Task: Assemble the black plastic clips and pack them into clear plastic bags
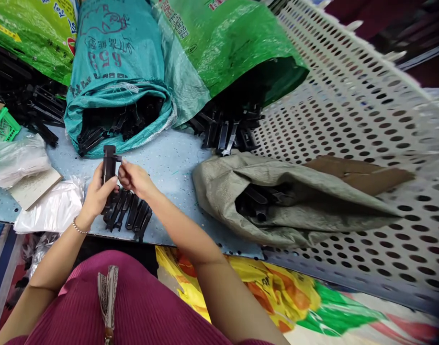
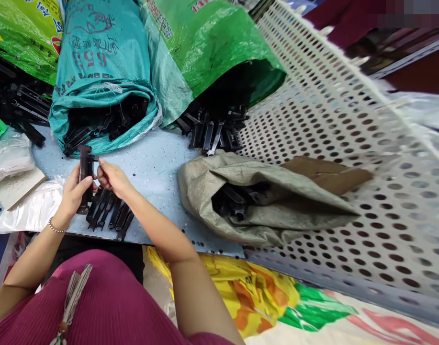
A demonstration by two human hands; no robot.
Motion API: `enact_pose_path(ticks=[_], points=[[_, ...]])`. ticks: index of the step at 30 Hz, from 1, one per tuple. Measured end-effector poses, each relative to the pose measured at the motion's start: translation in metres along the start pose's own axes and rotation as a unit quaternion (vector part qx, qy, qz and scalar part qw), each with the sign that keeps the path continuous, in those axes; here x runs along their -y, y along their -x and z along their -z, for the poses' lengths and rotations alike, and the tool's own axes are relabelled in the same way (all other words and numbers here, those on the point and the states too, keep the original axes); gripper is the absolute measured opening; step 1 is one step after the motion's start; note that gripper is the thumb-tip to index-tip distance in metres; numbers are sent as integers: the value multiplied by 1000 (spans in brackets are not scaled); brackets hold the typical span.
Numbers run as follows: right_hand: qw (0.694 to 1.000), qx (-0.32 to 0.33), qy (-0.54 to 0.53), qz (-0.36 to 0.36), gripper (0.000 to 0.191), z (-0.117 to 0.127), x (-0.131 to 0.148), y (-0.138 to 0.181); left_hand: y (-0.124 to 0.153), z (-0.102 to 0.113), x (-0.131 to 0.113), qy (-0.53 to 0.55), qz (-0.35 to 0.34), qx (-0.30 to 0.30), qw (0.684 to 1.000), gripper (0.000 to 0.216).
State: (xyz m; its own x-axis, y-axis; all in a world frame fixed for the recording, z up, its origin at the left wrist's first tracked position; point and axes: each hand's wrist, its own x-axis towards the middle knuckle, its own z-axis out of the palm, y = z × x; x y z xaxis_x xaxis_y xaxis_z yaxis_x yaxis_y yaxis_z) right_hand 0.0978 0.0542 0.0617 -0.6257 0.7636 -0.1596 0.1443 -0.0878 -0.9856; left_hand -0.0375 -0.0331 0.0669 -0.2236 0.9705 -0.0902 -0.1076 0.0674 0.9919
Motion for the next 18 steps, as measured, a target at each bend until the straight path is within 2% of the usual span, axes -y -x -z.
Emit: enact_pose_path(ticks=[3, 4, 6, 8, 10, 12, 14, 16, 18], points=[[985, -13, 144, 94, 59, -16, -16, 28, -6, 6, -7, -19, 12, -41, 999, 41], [976, -18, 189, 105, 56, -20, -21, 36, -8, 8, -8, -30, 11, -43, 999, 38], [974, -8, 213, 74, 53, -24, -28, 41, -12, 14, -6, -68, -5, -49, 996, 36], [982, 21, 188, 29, 53, -22, -29, 30, -15, 23, 1, -156, -23, -67, 985, 40], [979, 23, 199, 31, 51, -15, -22, 3, -14, 32, 11, -287, -10, -79, 954, 43], [956, -17, 279, 85, 37, -10, -11, -37, -8, 38, 23, -416, 37, -62, 906, 43], [908, -62, 385, 151, 26, -10, 0, -84, 4, 37, 36, -504, 88, -31, 859, 41], [853, -59, 482, 193, 41, -12, 7, -130, 17, 33, 45, -551, 119, -4, 826, 41], [812, -23, 547, 202, 47, -12, 9, -165, 26, 30, 51, -567, 130, 14, 813, 41]])
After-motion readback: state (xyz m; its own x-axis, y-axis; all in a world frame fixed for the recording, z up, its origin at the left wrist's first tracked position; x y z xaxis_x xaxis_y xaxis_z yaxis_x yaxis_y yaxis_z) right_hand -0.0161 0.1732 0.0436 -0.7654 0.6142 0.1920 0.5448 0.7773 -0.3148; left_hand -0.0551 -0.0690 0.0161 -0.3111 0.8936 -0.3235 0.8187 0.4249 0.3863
